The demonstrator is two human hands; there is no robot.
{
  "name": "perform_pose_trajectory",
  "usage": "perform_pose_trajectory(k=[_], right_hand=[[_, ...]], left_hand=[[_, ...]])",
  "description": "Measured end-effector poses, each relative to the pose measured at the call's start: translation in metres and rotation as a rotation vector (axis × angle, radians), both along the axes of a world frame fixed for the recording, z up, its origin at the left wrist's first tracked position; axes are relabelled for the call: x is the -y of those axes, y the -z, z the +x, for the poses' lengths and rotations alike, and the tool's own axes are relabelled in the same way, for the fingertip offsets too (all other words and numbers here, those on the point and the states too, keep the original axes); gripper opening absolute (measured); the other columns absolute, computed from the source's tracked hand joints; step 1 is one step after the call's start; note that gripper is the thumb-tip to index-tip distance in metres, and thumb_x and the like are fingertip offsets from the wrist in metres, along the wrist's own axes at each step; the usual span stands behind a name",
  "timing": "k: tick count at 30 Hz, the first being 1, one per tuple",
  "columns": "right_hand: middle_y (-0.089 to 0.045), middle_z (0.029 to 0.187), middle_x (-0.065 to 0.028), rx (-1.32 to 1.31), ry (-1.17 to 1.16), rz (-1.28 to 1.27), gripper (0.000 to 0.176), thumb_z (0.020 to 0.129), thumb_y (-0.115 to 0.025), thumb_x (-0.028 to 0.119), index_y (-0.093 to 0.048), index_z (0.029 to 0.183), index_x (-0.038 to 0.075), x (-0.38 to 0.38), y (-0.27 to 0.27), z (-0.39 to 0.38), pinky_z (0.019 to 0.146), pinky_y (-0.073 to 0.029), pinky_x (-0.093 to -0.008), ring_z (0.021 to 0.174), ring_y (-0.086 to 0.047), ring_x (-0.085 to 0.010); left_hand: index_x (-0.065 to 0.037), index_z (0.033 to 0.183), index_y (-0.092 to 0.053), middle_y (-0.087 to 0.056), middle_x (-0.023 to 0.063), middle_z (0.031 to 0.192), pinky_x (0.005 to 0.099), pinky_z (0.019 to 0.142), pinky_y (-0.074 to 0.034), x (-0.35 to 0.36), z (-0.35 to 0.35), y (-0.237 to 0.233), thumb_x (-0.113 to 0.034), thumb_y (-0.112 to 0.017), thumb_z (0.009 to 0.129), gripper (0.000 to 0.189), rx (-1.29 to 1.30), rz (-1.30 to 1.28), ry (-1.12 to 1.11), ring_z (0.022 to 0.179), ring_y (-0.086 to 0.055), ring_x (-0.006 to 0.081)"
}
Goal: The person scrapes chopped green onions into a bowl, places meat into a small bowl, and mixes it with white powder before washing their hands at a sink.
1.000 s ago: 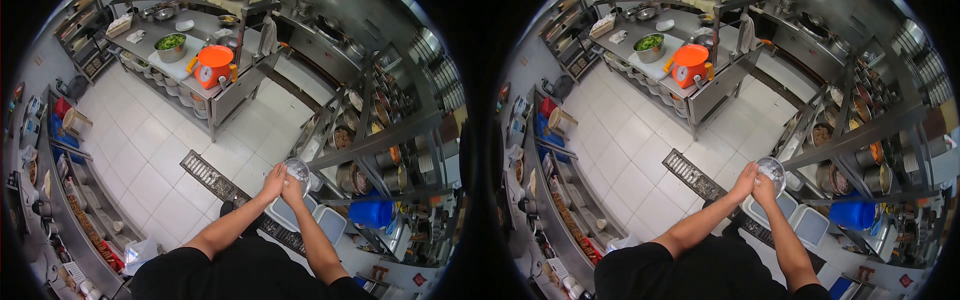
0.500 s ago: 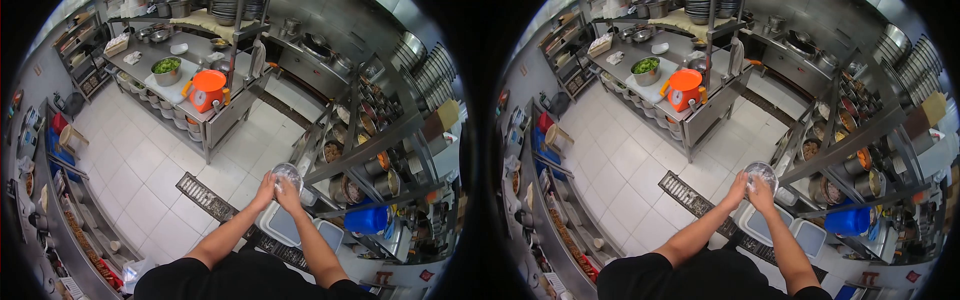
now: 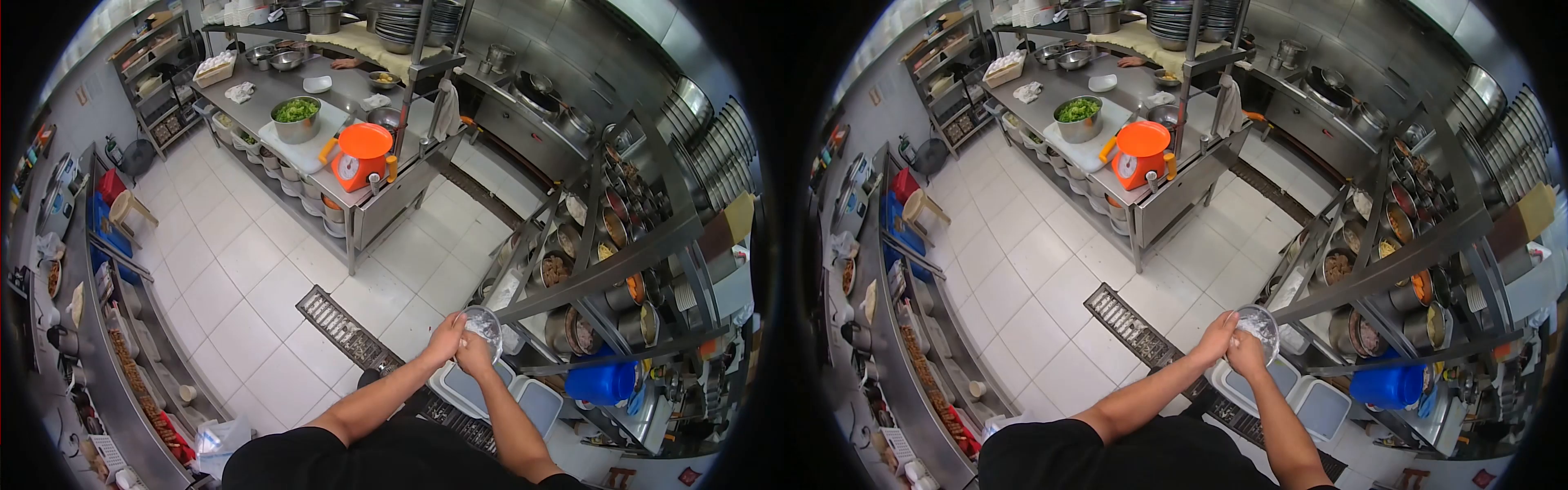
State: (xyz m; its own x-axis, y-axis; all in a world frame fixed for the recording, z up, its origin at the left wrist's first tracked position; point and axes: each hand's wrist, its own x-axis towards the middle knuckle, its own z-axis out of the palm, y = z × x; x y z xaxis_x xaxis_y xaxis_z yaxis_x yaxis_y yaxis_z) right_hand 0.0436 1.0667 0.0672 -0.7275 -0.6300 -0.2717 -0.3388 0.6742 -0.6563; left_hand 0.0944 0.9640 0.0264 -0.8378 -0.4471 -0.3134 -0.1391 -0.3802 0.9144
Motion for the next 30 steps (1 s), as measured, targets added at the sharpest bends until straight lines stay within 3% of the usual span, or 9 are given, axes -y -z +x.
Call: perform_pose_trajectory(k=[5, 8, 11, 12, 15, 17, 20, 23, 30], right_hand=[[-0.071, 0.099, -0.0216, -0.297, -0.089, 0.038, 0.021, 0.087, -0.063, 0.018, -0.073, 0.099, 0.004, -0.002, -0.022, 0.001, 0.084, -0.053, -0.0503, 0.093, -0.066, -0.0443], [-0.070, 0.093, -0.0197, -0.561, -0.185, -0.176, 0.019, 0.086, -0.064, 0.015, -0.073, 0.100, 0.005, 0.005, -0.035, -0.008, 0.085, -0.052, -0.0500, 0.090, -0.066, -0.0428], [-0.071, 0.103, -0.0186, -0.272, -0.237, -0.347, 0.026, 0.086, -0.067, 0.014, -0.071, 0.110, 0.004, 0.011, -0.054, -0.015, 0.090, -0.051, -0.0486, 0.101, -0.065, -0.0412], [-0.067, 0.121, -0.0223, -0.159, -0.170, -0.343, 0.035, 0.087, -0.068, 0.016, -0.068, 0.121, 0.004, 0.007, -0.037, -0.023, 0.094, -0.050, -0.0483, 0.111, -0.064, -0.0413], [-0.060, 0.134, -0.0263, -0.546, -0.007, -0.221, 0.038, 0.089, -0.066, 0.018, -0.067, 0.124, 0.003, 0.019, -0.033, -0.018, 0.097, -0.049, -0.0474, 0.118, -0.061, -0.0428], [-0.060, 0.129, -0.0288, -0.437, 0.068, -0.164, 0.039, 0.089, -0.062, 0.019, -0.067, 0.124, 0.004, 0.028, -0.020, -0.007, 0.097, -0.049, -0.0479, 0.114, -0.061, -0.0457], [-0.063, 0.120, -0.0280, -0.291, 0.075, -0.077, 0.036, 0.088, -0.060, 0.022, -0.070, 0.119, 0.004, 0.033, -0.022, 0.006, 0.094, -0.050, -0.0485, 0.110, -0.062, -0.0457], [-0.066, 0.114, -0.0268, -0.244, 0.024, -0.116, 0.033, 0.087, -0.061, 0.022, -0.072, 0.112, 0.003, 0.032, -0.014, 0.005, 0.091, -0.050, -0.0484, 0.106, -0.064, -0.0445], [-0.071, 0.093, -0.0254, -0.077, 0.063, -0.194, 0.024, 0.084, -0.065, 0.019, -0.074, 0.099, 0.002, 0.045, -0.035, 0.013, 0.082, -0.053, -0.0495, 0.092, -0.068, -0.0447]], left_hand=[[0.004, 0.149, -0.041, -0.055, 0.0237, 0.142, 0.0357, 0.110, -0.041, 0.004, 0.003, -0.004, -0.045, -0.045, 0.109, 0.064, -0.095, 0.035, 0.070, 0.132, -0.052, 0.0287], [0.002, 0.153, -0.036, -0.051, 0.0244, 0.146, 0.0364, 0.113, -0.039, 0.017, 0.001, -0.020, -0.048, -0.044, 0.109, 0.067, -0.083, 0.061, 0.054, 0.136, -0.049, 0.0298], [0.004, 0.151, -0.037, -0.052, 0.0284, 0.145, 0.0389, 0.114, -0.037, 0.027, -0.004, -0.016, -0.047, -0.039, 0.109, 0.066, -0.071, -0.062, -0.040, 0.137, -0.049, 0.0358], [0.003, 0.152, -0.037, -0.052, 0.0285, 0.145, 0.0389, 0.114, -0.037, 0.032, -0.005, -0.015, -0.047, -0.039, 0.109, 0.066, -0.100, -0.073, -0.047, 0.138, -0.049, 0.0359], [0.003, 0.150, -0.040, -0.053, 0.0281, 0.143, 0.0391, 0.113, -0.038, 0.033, -0.008, -0.022, -0.045, -0.042, 0.109, 0.063, -0.142, -0.136, -0.090, 0.136, -0.050, 0.0357], [0.002, 0.150, -0.040, -0.053, 0.0255, 0.144, 0.0378, 0.114, -0.038, 0.029, -0.016, -0.020, -0.045, -0.043, 0.109, 0.062, -0.182, -0.225, -0.102, 0.136, -0.049, 0.0324], [0.005, 0.142, -0.049, -0.058, 0.0306, 0.137, 0.0427, 0.110, -0.042, 0.028, -0.013, -0.023, -0.043, -0.045, 0.108, 0.059, -0.071, -0.268, -0.247, 0.130, -0.055, 0.0423], [0.004, 0.142, -0.050, -0.058, 0.0305, 0.136, 0.0430, 0.108, -0.043, 0.027, -0.009, -0.016, -0.044, -0.045, 0.108, 0.059, -0.063, -0.180, -0.250, 0.129, -0.056, 0.0414], [0.001, 0.146, -0.046, -0.056, 0.0249, 0.142, 0.0364, 0.112, -0.039, 0.040, 0.010, -0.045, -0.044, -0.047, 0.108, 0.059, -0.043, -0.118, -0.094, 0.134, -0.052, 0.0310]])
